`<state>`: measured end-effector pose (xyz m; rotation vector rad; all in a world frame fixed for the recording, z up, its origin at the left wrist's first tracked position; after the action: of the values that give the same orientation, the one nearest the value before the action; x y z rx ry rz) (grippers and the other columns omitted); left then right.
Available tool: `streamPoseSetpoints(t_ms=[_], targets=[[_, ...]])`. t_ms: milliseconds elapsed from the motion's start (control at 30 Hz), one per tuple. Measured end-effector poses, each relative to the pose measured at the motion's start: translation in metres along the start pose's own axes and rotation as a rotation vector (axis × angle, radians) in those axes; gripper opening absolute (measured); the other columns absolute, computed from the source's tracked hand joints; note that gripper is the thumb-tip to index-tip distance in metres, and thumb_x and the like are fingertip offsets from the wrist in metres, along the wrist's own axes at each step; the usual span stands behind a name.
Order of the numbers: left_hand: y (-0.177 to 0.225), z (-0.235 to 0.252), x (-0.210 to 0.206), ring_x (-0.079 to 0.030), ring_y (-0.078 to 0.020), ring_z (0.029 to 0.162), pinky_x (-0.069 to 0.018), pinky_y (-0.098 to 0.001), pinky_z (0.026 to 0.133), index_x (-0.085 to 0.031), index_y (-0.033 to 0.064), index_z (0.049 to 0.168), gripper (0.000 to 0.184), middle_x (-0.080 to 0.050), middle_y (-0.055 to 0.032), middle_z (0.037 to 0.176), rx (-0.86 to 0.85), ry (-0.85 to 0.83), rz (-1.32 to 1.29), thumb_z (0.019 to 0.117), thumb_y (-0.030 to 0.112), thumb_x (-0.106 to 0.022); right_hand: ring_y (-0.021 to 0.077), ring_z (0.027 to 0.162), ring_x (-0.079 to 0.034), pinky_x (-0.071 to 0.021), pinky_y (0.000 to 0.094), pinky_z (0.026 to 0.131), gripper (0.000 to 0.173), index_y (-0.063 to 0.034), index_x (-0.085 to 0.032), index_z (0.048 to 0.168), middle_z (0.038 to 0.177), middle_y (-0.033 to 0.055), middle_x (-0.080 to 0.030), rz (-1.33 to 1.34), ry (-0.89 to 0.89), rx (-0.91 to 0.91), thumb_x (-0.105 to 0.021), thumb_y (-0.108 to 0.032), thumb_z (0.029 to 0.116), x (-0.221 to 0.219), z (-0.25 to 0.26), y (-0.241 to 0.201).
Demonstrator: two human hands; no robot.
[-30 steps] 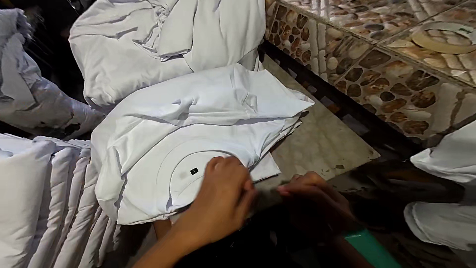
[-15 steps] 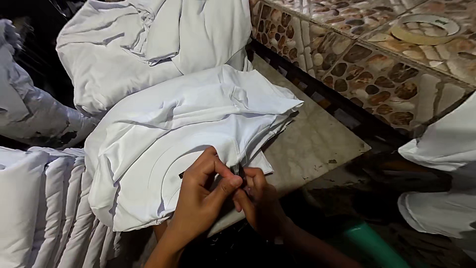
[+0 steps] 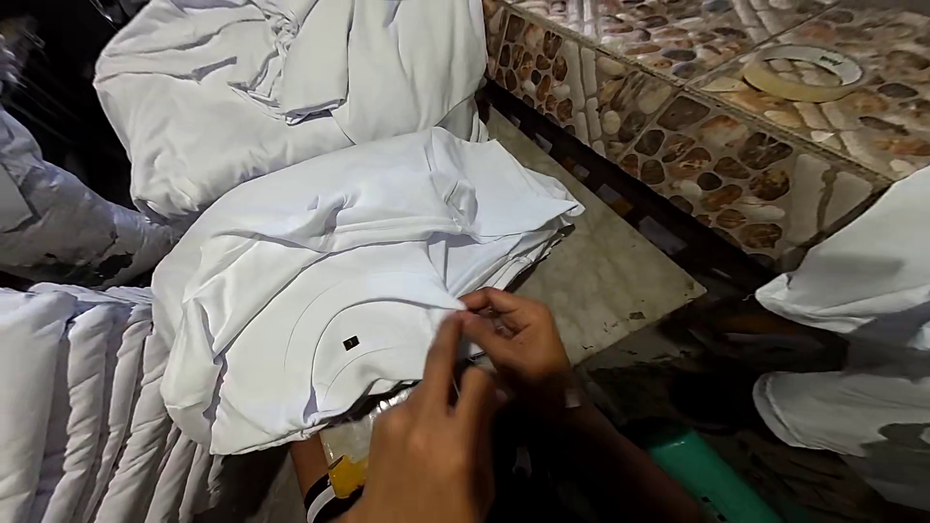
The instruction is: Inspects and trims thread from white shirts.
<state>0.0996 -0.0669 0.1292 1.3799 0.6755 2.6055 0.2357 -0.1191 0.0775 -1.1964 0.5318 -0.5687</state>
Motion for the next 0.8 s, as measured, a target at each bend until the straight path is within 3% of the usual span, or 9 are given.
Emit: streamPoseSetpoints(t_ms=[100,167,267,333,400,500,633,700,800], targets=[[0.002,-0.01,0.013,-0.059,-0.0123,0.064,-0.046,-0.0206,0.054,-0.06,0.0032,0.079,0.038,-0.062,-0.0107,0.079,0.011,-0.061,-0.304,0.107,0.027,-0.048,-0.0053,0.041,-0.045,-0.0387,0.0109,0.043,0.027,-0.0124,-0.065,0.091,0.05,-0.0108,-0.052,0.776,0.012,-0.329,-0.043,-0.003,0.1026,0.003,0.001,0.004],[-0.009,-0.01,0.016,-0.061,-0.0084,0.074,-0.0486,-0.0182,0.063,-0.06,0.0049,0.079,0.05,-0.064,-0.0076,0.081,0.037,0.045,-0.305,0.1084,0.042,-0.042,-0.0005,0.042,-0.052,-0.0457,0.0137,0.046,0.026,-0.009,-0.068,0.091,0.053,-0.0057,-0.057,1.125,-0.047,-0.438,-0.047,-0.01,0.1048,0.004,0.001,0.011],[-0.035,0.005,0.014,-0.06,-0.0058,0.083,-0.0465,-0.0196,0.068,-0.07,0.0066,0.09,0.047,-0.067,-0.0045,0.091,0.162,0.267,-0.108,0.1062,0.044,-0.046,0.001,0.045,-0.055,-0.0471,0.0149,0.048,0.017,-0.0089,-0.069,0.094,0.056,-0.004,-0.059,1.21,-0.097,-0.423,-0.054,-0.012,0.1025,-0.003,-0.001,0.016],[-0.044,0.015,0.003,-0.062,-0.0156,0.088,-0.0506,-0.0312,0.073,-0.074,0.006,0.094,0.047,-0.066,-0.0076,0.098,0.243,0.219,-0.048,0.1022,0.047,-0.051,-0.0012,0.044,-0.052,-0.0438,0.0133,0.047,0.016,-0.0129,-0.068,0.092,0.054,-0.007,-0.057,1.038,-0.076,-0.34,-0.056,-0.009,0.1009,-0.006,-0.002,0.014],[-0.042,0.02,-0.016,-0.062,-0.0199,0.086,-0.0505,-0.0353,0.073,-0.074,0.0032,0.088,0.041,-0.067,-0.0095,0.095,0.243,0.2,-0.091,0.0991,0.04,-0.057,-0.0047,0.042,-0.047,-0.0405,0.0113,0.044,0.02,-0.0164,-0.068,0.091,0.051,-0.0113,-0.053,0.733,-0.023,-0.199,-0.054,-0.004,0.0982,-0.007,-0.003,0.008],[-0.042,0.01,-0.018,-0.06,-0.0001,0.086,-0.0511,-0.0141,0.075,-0.066,0.0037,0.084,0.025,-0.062,-0.0008,0.093,0.187,0.311,-0.569,0.1021,0.017,-0.057,-0.0064,0.044,-0.043,-0.0376,0.0113,0.044,0.02,-0.0176,-0.067,0.096,0.055,-0.0147,-0.053,0.459,0.022,-0.077,-0.054,-0.003,0.0983,0.003,0.001,0.006],[-0.049,-0.009,-0.009,-0.058,0.0057,0.101,-0.0519,-0.0125,0.085,-0.071,0.0121,0.088,0.023,-0.059,0.0051,0.114,0.223,0.219,-0.926,0.103,0.025,-0.058,-0.0121,0.069,-0.052,-0.0436,0.005,0.061,0.009,-0.0074,-0.065,0.103,0.093,-0.0098,-0.066,-0.207,0.035,0.146,-0.062,-0.011,0.0954,0.013,-0.007,0.003],[-0.049,-0.013,-0.011,-0.054,0.0079,0.101,-0.0487,-0.0097,0.085,-0.069,0.013,0.09,0.026,-0.056,0.0058,0.113,0.191,0.226,-0.919,0.1044,0.03,-0.056,0.002,0.065,-0.053,-0.0418,0.0155,0.058,0.033,0.0009,-0.063,0.102,0.082,0.0057,-0.064,-0.679,0.053,0.331,-0.065,-0.031,0.0958,0.014,-0.017,-0.004],[-0.047,-0.014,-0.016,-0.054,0.0062,0.102,-0.0481,-0.0099,0.086,-0.068,0.0137,0.091,0.021,-0.054,0.0035,0.11,0.16,0.274,-0.876,0.1032,0.028,-0.059,0.0142,0.055,-0.053,-0.0403,0.0275,0.05,0.041,-0.0061,-0.059,0.097,0.067,0.0058,-0.056,-0.953,-0.026,0.461,-0.046,-0.043,0.1072,0.009,-0.033,-0.013]])
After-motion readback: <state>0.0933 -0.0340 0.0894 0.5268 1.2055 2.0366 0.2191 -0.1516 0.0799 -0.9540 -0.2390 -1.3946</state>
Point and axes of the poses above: each hand's wrist, its own z-axis towards the middle knuckle, its own x-axis out of the back of the hand, y = z × x, the point moved 1 cm from there along z, towards the middle knuckle
